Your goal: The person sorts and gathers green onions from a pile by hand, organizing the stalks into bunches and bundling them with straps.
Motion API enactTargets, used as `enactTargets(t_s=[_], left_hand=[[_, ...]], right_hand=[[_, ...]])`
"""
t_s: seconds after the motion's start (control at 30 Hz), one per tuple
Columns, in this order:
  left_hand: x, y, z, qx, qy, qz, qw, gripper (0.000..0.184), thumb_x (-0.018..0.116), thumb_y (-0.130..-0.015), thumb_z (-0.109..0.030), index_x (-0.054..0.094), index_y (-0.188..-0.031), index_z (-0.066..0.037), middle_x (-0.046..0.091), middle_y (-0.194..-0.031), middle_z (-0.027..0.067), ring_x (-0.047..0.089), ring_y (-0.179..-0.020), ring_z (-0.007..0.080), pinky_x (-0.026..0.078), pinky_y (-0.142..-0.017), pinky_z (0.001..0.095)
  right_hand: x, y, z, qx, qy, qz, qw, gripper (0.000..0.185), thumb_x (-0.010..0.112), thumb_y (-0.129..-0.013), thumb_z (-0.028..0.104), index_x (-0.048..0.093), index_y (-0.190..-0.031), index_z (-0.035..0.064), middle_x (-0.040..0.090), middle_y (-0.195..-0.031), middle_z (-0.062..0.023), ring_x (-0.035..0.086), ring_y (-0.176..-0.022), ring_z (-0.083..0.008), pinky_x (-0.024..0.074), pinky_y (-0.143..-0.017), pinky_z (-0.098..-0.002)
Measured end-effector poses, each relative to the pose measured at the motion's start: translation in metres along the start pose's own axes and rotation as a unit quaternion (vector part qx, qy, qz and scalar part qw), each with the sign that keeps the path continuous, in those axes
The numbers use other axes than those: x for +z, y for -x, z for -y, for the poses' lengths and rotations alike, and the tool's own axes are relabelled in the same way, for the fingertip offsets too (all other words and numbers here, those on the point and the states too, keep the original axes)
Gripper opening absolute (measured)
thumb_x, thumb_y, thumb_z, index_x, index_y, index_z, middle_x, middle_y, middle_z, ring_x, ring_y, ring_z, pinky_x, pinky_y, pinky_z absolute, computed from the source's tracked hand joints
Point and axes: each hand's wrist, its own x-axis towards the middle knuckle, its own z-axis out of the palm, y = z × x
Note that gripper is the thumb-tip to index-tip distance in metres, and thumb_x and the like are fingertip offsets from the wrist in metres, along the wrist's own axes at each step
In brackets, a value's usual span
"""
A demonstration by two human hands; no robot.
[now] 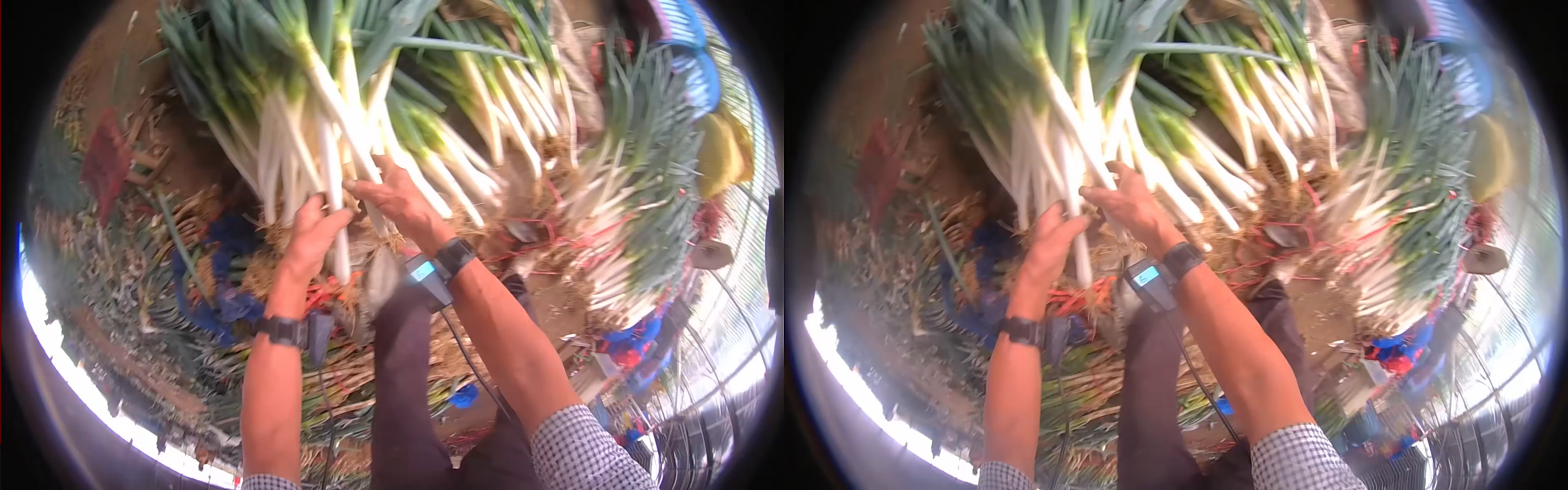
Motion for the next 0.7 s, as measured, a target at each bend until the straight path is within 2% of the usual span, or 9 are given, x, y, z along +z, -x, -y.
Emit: enactTargets(t_s=[0.03,0.1,0.2,0.27,0.37,0.5,0.57,0.63,0.7], left_hand=[[0.008,0.007,-0.006,-0.042,0.014,-0.007,0.999,0.031,0.064,-0.091,-0.010,0.058,-0.120,0.001,0.068,-0.098,0.0084,0.066,-0.077,0.0135,0.057,-0.070,0.0296],[0.016,0.017,-0.002,-0.018,0.058,-0.019,0.998,0.036,0.067,-0.092,-0.014,0.054,-0.122,-0.002,0.068,-0.098,0.0092,0.064,-0.075,0.0115,0.056,-0.064,0.0267],[0.028,0.028,-0.002,0.020,0.099,-0.075,0.992,0.038,0.072,-0.091,-0.016,0.052,-0.121,-0.004,0.066,-0.088,0.0060,0.061,-0.069,0.0105,0.053,-0.055,0.0249],[0.036,0.033,-0.004,0.022,0.099,-0.083,0.991,0.032,0.069,-0.093,-0.016,0.054,-0.119,-0.005,0.065,-0.089,0.0051,0.061,-0.070,0.0110,0.054,-0.057,0.0265],[0.049,0.044,-0.010,0.012,0.125,-0.086,0.988,0.026,0.065,-0.096,-0.017,0.057,-0.117,-0.004,0.064,-0.089,0.0044,0.061,-0.071,0.0117,0.055,-0.059,0.0281],[0.076,0.055,-0.025,-0.009,0.191,-0.056,0.980,0.023,0.059,-0.100,-0.018,0.057,-0.117,-0.002,0.063,-0.090,0.0034,0.062,-0.073,0.0140,0.057,-0.064,0.0320],[0.087,0.057,-0.023,-0.037,0.204,-0.044,0.977,0.026,0.059,-0.101,-0.020,0.058,-0.119,-0.001,0.064,-0.097,0.0066,0.065,-0.083,0.0192,0.058,-0.079,0.0389],[0.097,0.051,-0.011,-0.022,0.239,0.036,0.970,0.030,0.060,-0.101,-0.022,0.059,-0.121,0.000,0.067,-0.103,0.0102,0.068,-0.090,0.0244,0.057,-0.086,0.0426],[0.120,0.056,-0.012,-0.046,0.247,0.065,0.966,0.033,0.060,-0.101,-0.023,0.059,-0.123,0.000,0.068,-0.109,0.0141,0.068,-0.099,0.0292,0.056,-0.092,0.0467]], right_hand=[[-0.016,0.003,0.010,0.020,0.069,0.035,0.997,0.039,0.071,-0.089,0.023,0.057,-0.114,-0.0029,0.065,-0.082,-0.0084,0.060,-0.064,-0.0132,0.0487,-0.053,-0.0272],[-0.070,-0.007,0.006,0.094,-0.181,0.111,0.973,0.021,0.061,-0.095,0.021,0.058,-0.106,0.0037,0.058,-0.072,-0.0010,0.051,-0.056,-0.0090,0.0406,-0.047,-0.0255],[-0.137,0.037,0.086,-0.053,0.160,0.032,0.985,0.021,0.061,-0.095,0.022,0.064,-0.104,0.0039,0.057,-0.070,0.0038,0.052,-0.058,-0.0058,0.0405,-0.049,-0.0244],[-0.172,0.093,0.148,-0.090,0.174,-0.045,0.980,0.036,0.069,-0.092,0.027,0.066,-0.114,-0.0007,0.063,-0.078,-0.0023,0.060,-0.065,-0.0108,0.0503,-0.061,-0.0284],[-0.234,0.139,0.196,0.015,0.086,0.025,0.996,0.038,0.069,-0.093,0.026,0.066,-0.119,-0.0019,0.061,-0.103,-0.0093,0.064,-0.088,-0.0174,0.0530,-0.070,-0.0272],[-0.328,0.143,0.140,-0.253,0.402,-0.010,0.880,0.017,0.062,-0.097,0.015,0.070,-0.107,0.0033,0.066,-0.089,-0.0071,0.064,-0.078,-0.0164,0.0556,-0.074,-0.0287],[-0.350,0.103,0.110,-0.025,0.402,-0.083,0.911,0.033,0.070,-0.088,0.027,0.070,-0.106,-0.0008,0.069,-0.088,-0.0121,0.069,-0.084,-0.0241,0.0556,-0.077,-0.0391],[-0.333,0.114,0.100,0.018,0.558,-0.210,0.802,0.045,0.070,-0.087,0.035,0.067,-0.108,-0.0052,0.070,-0.088,-0.0144,0.069,-0.086,-0.0218,0.0538,-0.075,-0.0396],[-0.300,0.145,0.080,-0.051,0.271,-0.163,0.947,0.044,0.066,-0.093,0.031,0.065,-0.116,-0.0060,0.071,-0.100,-0.0193,0.069,-0.090,-0.0258,0.0543,-0.082,-0.0416]])
